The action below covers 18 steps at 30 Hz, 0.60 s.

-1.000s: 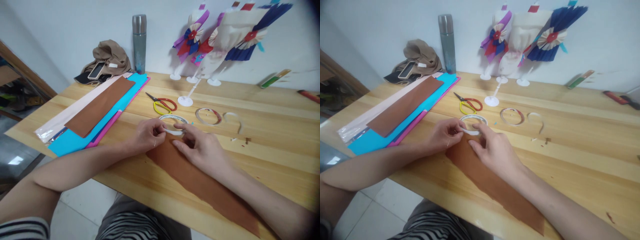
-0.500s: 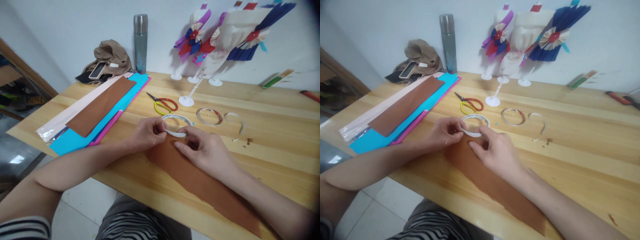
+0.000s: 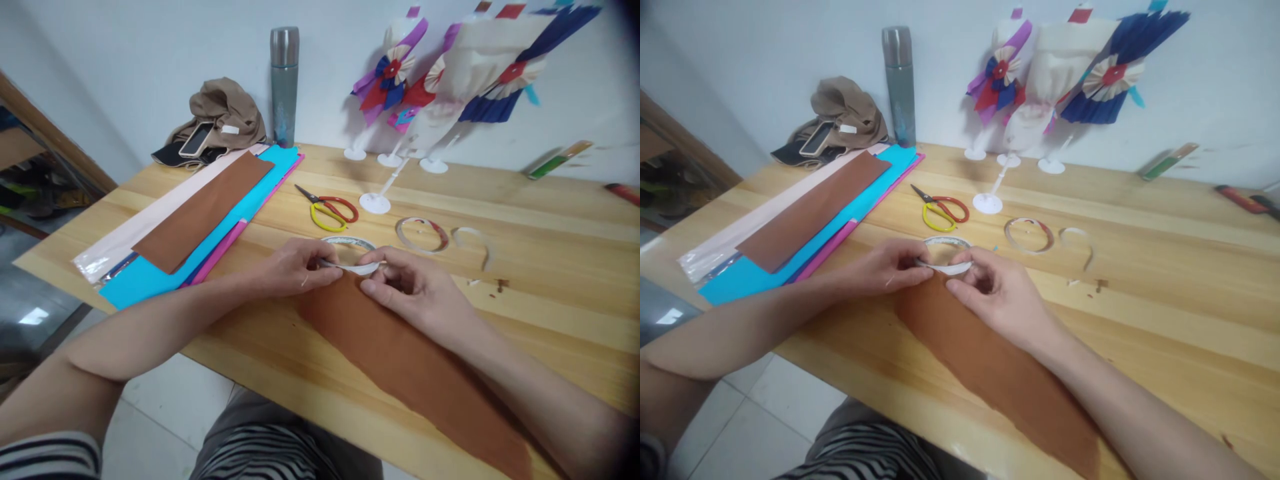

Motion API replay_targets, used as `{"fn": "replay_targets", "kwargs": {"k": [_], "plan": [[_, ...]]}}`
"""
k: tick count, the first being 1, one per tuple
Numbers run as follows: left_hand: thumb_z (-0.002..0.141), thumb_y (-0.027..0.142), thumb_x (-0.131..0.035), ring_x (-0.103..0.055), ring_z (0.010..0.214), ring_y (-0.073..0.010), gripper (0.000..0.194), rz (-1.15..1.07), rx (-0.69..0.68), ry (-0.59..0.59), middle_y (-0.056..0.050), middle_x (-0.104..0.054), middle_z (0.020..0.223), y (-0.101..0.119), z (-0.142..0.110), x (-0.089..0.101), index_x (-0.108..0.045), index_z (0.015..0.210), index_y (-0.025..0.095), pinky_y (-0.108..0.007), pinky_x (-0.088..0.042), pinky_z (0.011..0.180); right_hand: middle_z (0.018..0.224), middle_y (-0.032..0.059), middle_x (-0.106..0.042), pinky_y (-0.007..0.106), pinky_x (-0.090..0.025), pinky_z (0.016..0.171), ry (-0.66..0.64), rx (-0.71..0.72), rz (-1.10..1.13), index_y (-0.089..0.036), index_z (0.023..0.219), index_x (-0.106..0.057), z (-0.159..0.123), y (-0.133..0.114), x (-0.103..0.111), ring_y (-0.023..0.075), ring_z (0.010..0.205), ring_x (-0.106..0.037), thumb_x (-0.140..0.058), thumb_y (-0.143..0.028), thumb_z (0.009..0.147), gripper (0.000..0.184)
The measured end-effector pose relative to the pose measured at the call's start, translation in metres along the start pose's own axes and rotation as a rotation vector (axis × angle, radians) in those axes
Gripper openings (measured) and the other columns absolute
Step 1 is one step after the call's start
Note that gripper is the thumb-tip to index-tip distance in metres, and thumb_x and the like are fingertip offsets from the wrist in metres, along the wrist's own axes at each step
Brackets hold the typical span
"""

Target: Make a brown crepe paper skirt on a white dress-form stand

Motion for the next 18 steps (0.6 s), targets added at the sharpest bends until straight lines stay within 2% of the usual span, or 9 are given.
{"fn": "replay_targets", "kwargs": {"k": [4,6,10,13,15,18], "plan": [[0.085,0.031,-0.054,-0.041,0.063,-0.0106,0.024,0.061,0.024,0.093,0.004,-0.043,0.063,-0.001,0.001,0.006,-0.050,0.067,0.017,-0.024,-0.031,0.059,0.058,-0.0053,-0.057,0.028,-0.038,0.048,0.043,-0.011,-0.069,-0.021,0.118,-0.060,-0.003,-0.001,0.004,0.0159,0.050,-0.052,-0.065,-0.045,0.081,0.044],[0.083,0.031,-0.054,-0.039,0.063,-0.0105,0.026,0.074,0.036,0.156,0.004,-0.040,0.062,-0.004,0.002,0.010,-0.045,0.063,0.018,-0.025,-0.030,0.059,0.059,-0.0039,-0.060,0.030,-0.039,0.049,0.098,-0.030,-0.138,-0.022,0.119,-0.058,-0.004,-0.001,0.008,0.0174,0.051,-0.054,-0.065,-0.047,0.081,0.046],[0.080,0.029,-0.055,-0.038,0.063,-0.0105,0.026,0.082,0.037,0.204,0.004,-0.039,0.061,-0.009,0.003,0.011,-0.041,0.061,0.018,-0.025,-0.029,0.059,0.063,-0.0002,-0.064,0.030,-0.041,0.052,0.183,-0.045,-0.185,-0.023,0.092,-0.058,-0.004,0.001,0.011,0.0176,0.054,-0.055,-0.065,-0.047,0.079,0.028],[0.079,0.026,-0.055,-0.041,0.063,-0.0109,0.021,0.139,-0.010,0.204,0.004,-0.043,0.061,-0.007,0.002,0.007,-0.045,0.063,0.018,-0.025,-0.031,0.059,0.061,0.0006,-0.061,0.030,-0.040,0.052,0.142,-0.034,-0.196,-0.023,0.072,-0.056,0.000,0.003,0.006,0.0165,0.055,-0.054,-0.064,-0.044,0.079,0.023],[0.080,0.025,-0.054,-0.043,0.063,-0.0112,0.019,0.188,-0.049,0.205,0.003,-0.046,0.062,-0.003,0.001,0.003,-0.047,0.064,0.018,-0.026,-0.032,0.060,0.059,0.0000,-0.058,0.029,-0.039,0.051,0.107,-0.031,-0.198,-0.023,0.064,-0.053,0.001,0.002,0.003,0.0156,0.054,-0.052,-0.062,-0.041,0.080,0.025],[0.080,0.022,-0.054,-0.043,0.063,-0.0112,0.018,0.258,-0.095,0.221,0.002,-0.049,0.063,0.002,-0.001,0.000,-0.048,0.064,0.018,-0.026,-0.032,0.061,0.057,-0.0005,-0.056,0.029,-0.038,0.051,0.102,-0.024,-0.208,-0.024,0.062,-0.052,0.001,-0.001,0.001,0.0154,0.054,-0.050,-0.059,-0.035,0.081,0.023]]}}
Point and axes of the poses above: each hand's wrist, its own z-axis towards the middle knuckle, its own x-axis out of the back of the hand, y = z × x, the point moved 6 cm from there along z, towards the middle knuckle
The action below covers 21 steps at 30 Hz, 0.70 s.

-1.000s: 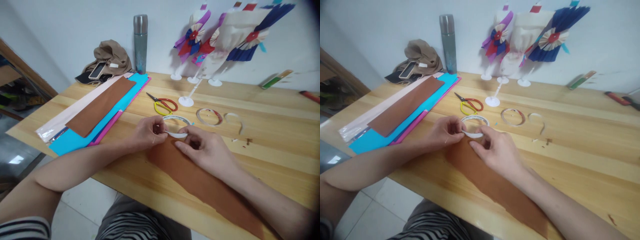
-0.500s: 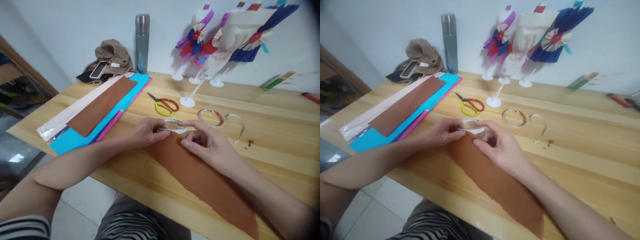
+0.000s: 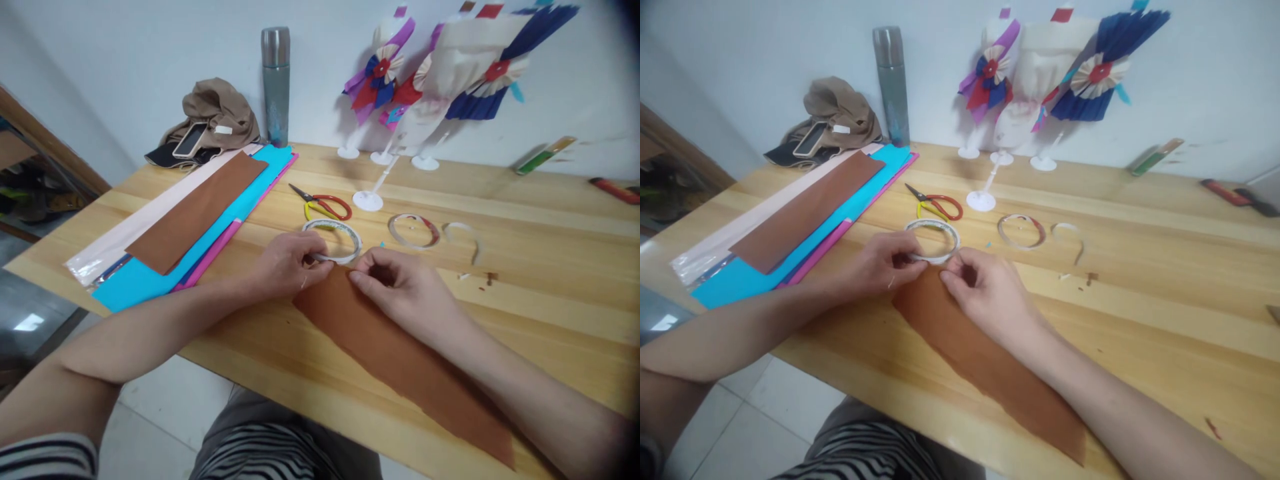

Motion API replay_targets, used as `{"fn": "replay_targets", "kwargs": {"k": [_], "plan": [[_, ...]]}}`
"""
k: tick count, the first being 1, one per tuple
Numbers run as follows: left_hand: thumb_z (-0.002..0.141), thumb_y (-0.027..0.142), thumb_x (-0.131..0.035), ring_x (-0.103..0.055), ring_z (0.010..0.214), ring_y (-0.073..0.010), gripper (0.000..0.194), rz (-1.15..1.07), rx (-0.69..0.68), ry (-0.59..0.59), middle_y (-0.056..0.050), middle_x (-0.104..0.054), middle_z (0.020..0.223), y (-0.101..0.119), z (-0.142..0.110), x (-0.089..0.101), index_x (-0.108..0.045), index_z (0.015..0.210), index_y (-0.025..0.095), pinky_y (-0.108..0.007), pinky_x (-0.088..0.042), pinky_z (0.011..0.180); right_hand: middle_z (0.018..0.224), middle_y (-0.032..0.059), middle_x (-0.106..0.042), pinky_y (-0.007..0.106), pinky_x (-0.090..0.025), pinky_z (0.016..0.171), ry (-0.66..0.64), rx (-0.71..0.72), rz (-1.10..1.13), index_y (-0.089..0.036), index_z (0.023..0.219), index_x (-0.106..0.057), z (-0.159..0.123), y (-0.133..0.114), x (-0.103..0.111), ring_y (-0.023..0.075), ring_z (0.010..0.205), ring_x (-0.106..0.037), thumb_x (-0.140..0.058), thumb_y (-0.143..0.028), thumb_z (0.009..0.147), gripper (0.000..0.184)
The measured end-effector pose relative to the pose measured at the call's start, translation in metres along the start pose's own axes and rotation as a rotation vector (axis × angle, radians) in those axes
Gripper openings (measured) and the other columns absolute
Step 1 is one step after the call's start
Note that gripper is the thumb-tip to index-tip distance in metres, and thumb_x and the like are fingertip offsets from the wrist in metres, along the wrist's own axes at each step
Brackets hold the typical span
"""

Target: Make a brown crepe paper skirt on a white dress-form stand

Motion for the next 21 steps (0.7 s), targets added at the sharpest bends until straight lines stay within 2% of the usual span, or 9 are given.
{"fn": "replay_targets", "kwargs": {"k": [4,9,12,16,21], "plan": [[0.079,0.022,-0.056,-0.041,0.063,-0.0111,0.021,0.001,0.047,0.010,0.002,-0.047,0.061,0.001,0.000,0.000,-0.046,0.061,0.018,-0.026,-0.031,0.060,0.060,0.0000,-0.058,0.029,-0.039,0.051,0.000,0.011,0.004,-0.023,0.067,-0.055,0.000,-0.004,0.000,0.0160,0.055,-0.052,-0.058,-0.033,0.081,0.018],[0.078,0.030,-0.057,-0.041,0.062,-0.0104,0.024,-0.235,0.215,-0.021,0.003,-0.044,0.061,-0.004,-0.001,-0.003,-0.048,0.060,0.017,-0.025,-0.030,0.057,0.059,0.0010,-0.056,0.030,-0.038,0.050,-0.016,-0.041,-0.023,-0.023,0.064,-0.056,0.001,0.001,0.001,0.0171,0.055,-0.051,-0.059,-0.037,0.081,0.022],[0.076,0.030,-0.058,-0.039,0.059,-0.0090,0.025,-0.345,0.298,-0.059,0.004,-0.041,0.059,-0.003,-0.002,-0.005,-0.047,0.058,0.017,-0.023,-0.028,0.054,0.057,0.0003,-0.055,0.030,-0.037,0.049,0.000,-0.009,-0.059,-0.024,0.066,-0.059,0.002,-0.001,0.004,0.0172,0.053,-0.050,-0.060,-0.034,0.081,0.018],[0.073,0.028,-0.059,-0.040,0.059,-0.0090,0.022,-0.393,0.307,-0.093,0.004,-0.043,0.058,-0.002,-0.001,-0.006,-0.049,0.058,0.016,-0.023,-0.029,0.055,0.055,-0.0011,-0.055,0.030,-0.037,0.049,0.017,0.103,-0.113,-0.024,0.066,-0.059,-0.001,-0.010,0.008,0.0157,0.051,-0.049,-0.059,-0.029,0.083,0.018],[0.076,0.029,-0.059,-0.039,0.060,-0.0092,0.026,-0.313,0.249,-0.041,0.005,-0.041,0.058,-0.006,0.000,-0.005,-0.045,0.057,0.017,-0.024,-0.028,0.055,0.055,-0.0013,-0.057,0.029,-0.038,0.050,0.086,0.236,-0.184,-0.023,0.067,-0.060,-0.006,-0.021,0.011,0.0143,0.049,-0.049,-0.059,-0.023,0.086,0.020]]}}
Point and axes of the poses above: each hand's wrist, its own z-axis towards the middle knuckle, its own x-axis out of the back of the hand, y = z × x, the point moved 6 cm from there along z, towards the middle knuckle
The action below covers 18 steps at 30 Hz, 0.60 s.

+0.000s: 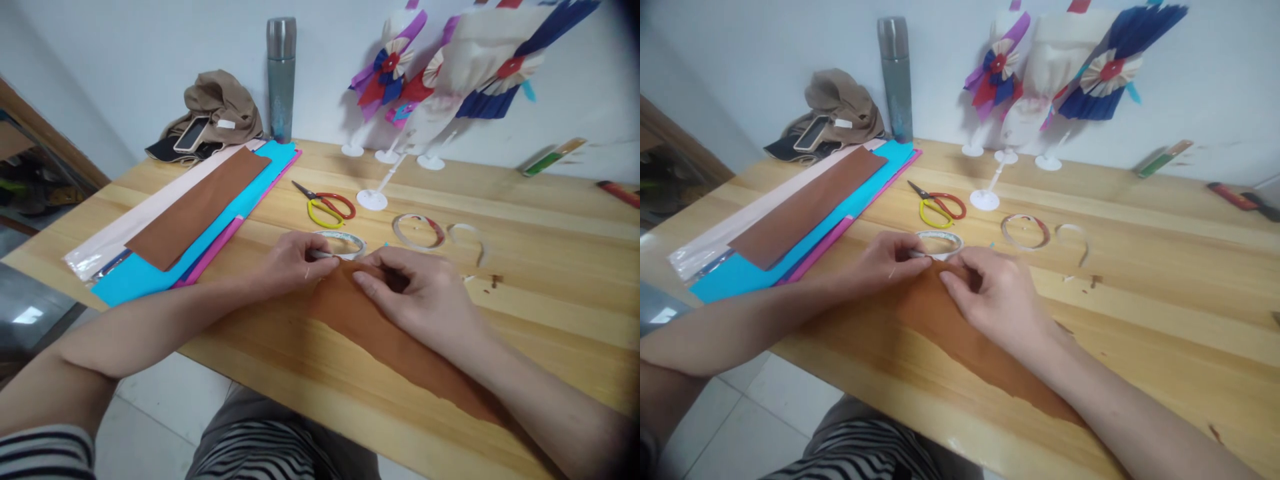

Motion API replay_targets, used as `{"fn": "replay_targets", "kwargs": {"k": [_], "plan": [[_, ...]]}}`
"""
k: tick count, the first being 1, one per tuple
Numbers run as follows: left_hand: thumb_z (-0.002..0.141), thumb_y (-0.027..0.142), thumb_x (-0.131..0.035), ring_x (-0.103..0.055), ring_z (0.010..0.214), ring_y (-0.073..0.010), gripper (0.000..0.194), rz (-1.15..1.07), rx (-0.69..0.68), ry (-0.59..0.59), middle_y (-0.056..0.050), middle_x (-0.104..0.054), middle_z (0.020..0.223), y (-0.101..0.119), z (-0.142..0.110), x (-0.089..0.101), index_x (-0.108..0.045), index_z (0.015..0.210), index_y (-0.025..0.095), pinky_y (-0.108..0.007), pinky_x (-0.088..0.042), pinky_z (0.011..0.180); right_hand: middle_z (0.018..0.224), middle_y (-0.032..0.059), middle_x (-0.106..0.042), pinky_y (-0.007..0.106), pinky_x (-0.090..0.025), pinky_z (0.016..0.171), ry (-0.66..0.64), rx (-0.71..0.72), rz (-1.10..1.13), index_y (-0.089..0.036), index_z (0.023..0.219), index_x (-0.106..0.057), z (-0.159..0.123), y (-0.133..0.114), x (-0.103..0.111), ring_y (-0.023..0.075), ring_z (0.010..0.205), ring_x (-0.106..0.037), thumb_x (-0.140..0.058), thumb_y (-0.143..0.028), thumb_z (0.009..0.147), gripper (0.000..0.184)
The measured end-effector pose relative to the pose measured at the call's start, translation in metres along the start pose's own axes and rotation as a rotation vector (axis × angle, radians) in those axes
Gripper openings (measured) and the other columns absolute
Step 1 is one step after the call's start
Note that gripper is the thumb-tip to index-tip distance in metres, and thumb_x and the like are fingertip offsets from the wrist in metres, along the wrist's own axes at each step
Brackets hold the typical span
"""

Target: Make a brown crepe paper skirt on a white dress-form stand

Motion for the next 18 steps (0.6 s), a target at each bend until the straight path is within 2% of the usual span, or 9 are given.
{"fn": "replay_targets", "kwargs": {"k": [4,9,15,18], "plan": [[0.078,0.026,-0.058,-0.042,0.061,-0.0098,0.022,0.042,-0.057,0.044,0.004,-0.044,0.059,-0.002,0.000,-0.002,-0.049,0.060,0.016,-0.024,-0.031,0.056,0.058,-0.0007,-0.062,0.028,-0.039,0.049,0.055,0.023,0.001,-0.023,0.076,-0.067,-0.002,-0.003,-0.002,0.0144,0.048,-0.051,-0.059,-0.020,0.087,0.013],[0.081,0.026,-0.059,-0.044,0.062,-0.0107,0.022,0.108,-0.110,0.069,0.003,-0.048,0.061,-0.002,0.000,-0.004,-0.052,0.063,0.016,-0.024,-0.032,0.057,0.056,-0.0019,-0.059,0.028,-0.041,0.050,0.047,0.107,0.045,-0.023,0.072,-0.066,-0.005,-0.009,-0.008,0.0136,0.048,-0.051,-0.058,-0.019,0.088,0.018],[0.083,0.031,-0.060,-0.044,0.062,-0.0107,0.025,0.077,-0.122,0.067,0.003,-0.048,0.063,-0.001,-0.002,-0.004,-0.052,0.064,0.017,-0.025,-0.033,0.058,0.074,0.0026,-0.074,0.033,-0.050,0.059,0.055,-0.039,0.143,-0.026,0.080,-0.071,-0.005,0.000,-0.009,0.0197,0.061,-0.065,-0.062,-0.027,0.086,0.011],[0.083,0.032,-0.060,-0.044,0.063,-0.0111,0.024,0.042,-0.105,0.067,0.003,-0.048,0.064,-0.001,-0.002,-0.002,-0.053,0.065,0.017,-0.024,-0.035,0.059,0.080,0.0034,-0.077,0.037,-0.052,0.062,0.024,-0.093,0.128,-0.027,0.085,-0.072,-0.005,0.006,-0.010,0.0228,0.066,-0.067,-0.064,-0.029,0.085,0.008]]}}
Point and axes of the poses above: each hand's wrist, its own z-axis towards the middle knuckle, its own x-axis out of the back of the hand, y = z × x, the point moved 6 cm from there along z, towards the middle knuckle
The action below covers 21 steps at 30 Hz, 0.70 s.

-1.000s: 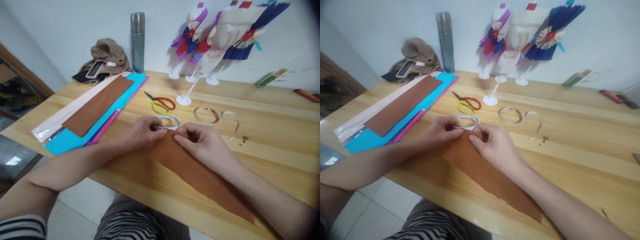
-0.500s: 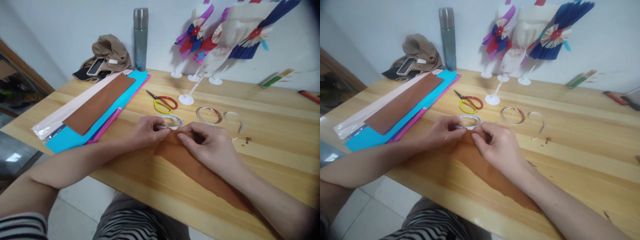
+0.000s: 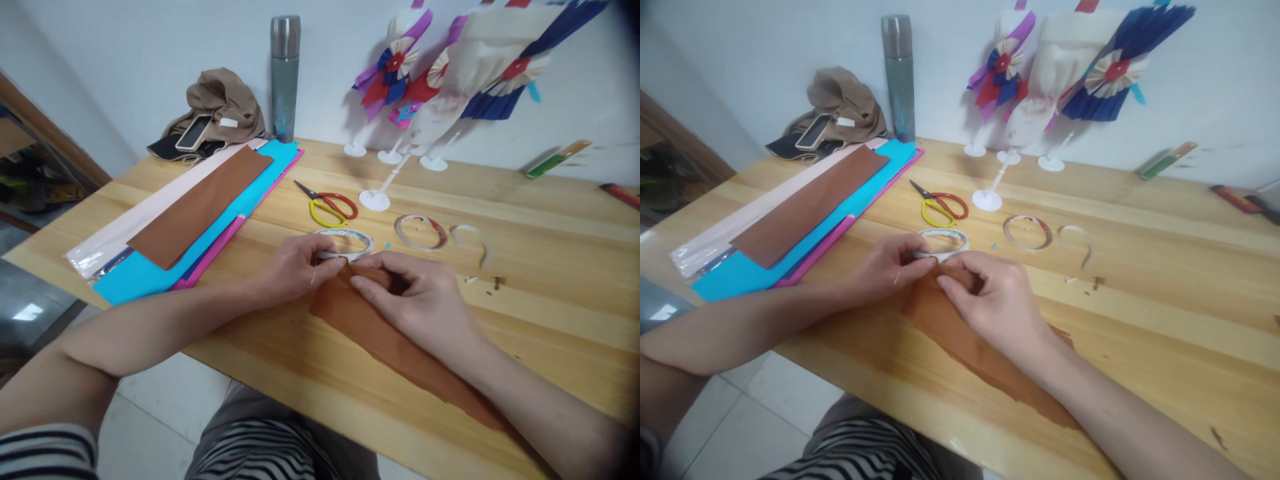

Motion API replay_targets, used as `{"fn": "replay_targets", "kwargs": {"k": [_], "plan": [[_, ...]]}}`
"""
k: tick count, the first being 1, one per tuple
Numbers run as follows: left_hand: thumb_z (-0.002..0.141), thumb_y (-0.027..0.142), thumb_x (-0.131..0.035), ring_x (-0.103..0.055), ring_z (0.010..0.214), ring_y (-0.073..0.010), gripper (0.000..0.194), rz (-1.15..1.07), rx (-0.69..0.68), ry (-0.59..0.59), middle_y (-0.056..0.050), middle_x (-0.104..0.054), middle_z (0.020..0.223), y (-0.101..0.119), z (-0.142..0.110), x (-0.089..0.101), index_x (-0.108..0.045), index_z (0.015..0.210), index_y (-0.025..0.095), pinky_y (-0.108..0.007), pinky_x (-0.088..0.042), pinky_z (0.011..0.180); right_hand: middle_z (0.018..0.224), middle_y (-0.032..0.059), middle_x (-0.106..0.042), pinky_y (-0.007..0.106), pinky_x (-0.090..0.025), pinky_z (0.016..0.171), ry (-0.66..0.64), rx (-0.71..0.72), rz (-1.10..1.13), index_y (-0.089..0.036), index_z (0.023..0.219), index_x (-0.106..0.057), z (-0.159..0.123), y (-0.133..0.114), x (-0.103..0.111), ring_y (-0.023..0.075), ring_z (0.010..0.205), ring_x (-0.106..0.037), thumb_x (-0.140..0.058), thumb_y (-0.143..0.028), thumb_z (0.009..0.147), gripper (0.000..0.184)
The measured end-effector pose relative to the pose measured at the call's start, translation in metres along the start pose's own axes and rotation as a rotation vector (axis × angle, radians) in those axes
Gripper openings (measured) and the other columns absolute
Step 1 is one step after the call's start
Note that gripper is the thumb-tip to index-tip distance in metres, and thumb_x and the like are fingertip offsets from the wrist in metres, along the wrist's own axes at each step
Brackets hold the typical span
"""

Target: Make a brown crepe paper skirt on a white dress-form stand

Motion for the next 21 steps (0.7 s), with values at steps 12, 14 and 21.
{"fn": "replay_targets", "kwargs": {"k": [12,14,21], "plan": [[0.077,0.031,-0.059,-0.037,0.063,-0.0106,0.028,-0.022,0.121,0.016,0.004,-0.039,0.059,-0.005,0.005,0.010,-0.044,0.058,0.018,-0.025,-0.029,0.058,0.085,0.0097,-0.070,0.038,-0.043,0.061,-0.017,0.731,-0.508,-0.017,0.101,-0.071,-0.032,-0.043,-0.021,0.0236,0.073,-0.060,-0.059,-0.025,0.097,0.015],[0.077,0.030,-0.058,-0.035,0.063,-0.0106,0.030,-0.002,0.118,0.015,0.004,-0.035,0.059,-0.005,0.005,0.011,-0.039,0.056,0.019,-0.026,-0.027,0.057,0.086,0.0092,-0.070,0.037,-0.048,0.063,-0.132,0.698,-0.514,-0.014,0.103,-0.071,-0.034,-0.038,-0.037,0.0233,0.075,-0.060,-0.054,-0.026,0.099,0.021],[0.075,0.021,-0.057,-0.037,0.061,-0.0106,0.022,0.088,0.071,-0.007,0.004,-0.038,0.057,-0.007,0.004,0.011,-0.046,0.057,0.017,-0.027,-0.025,0.056,0.087,0.0080,-0.068,0.034,-0.054,0.068,-0.293,0.581,-0.381,-0.018,0.093,-0.070,-0.034,-0.030,-0.048,0.0219,0.082,-0.063,-0.050,-0.020,0.099,0.021]]}}
Point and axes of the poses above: each hand's wrist, its own z-axis towards the middle knuckle, its own x-axis out of the back of the hand, y = z × x, the point moved 6 cm from there along z, towards the middle knuckle
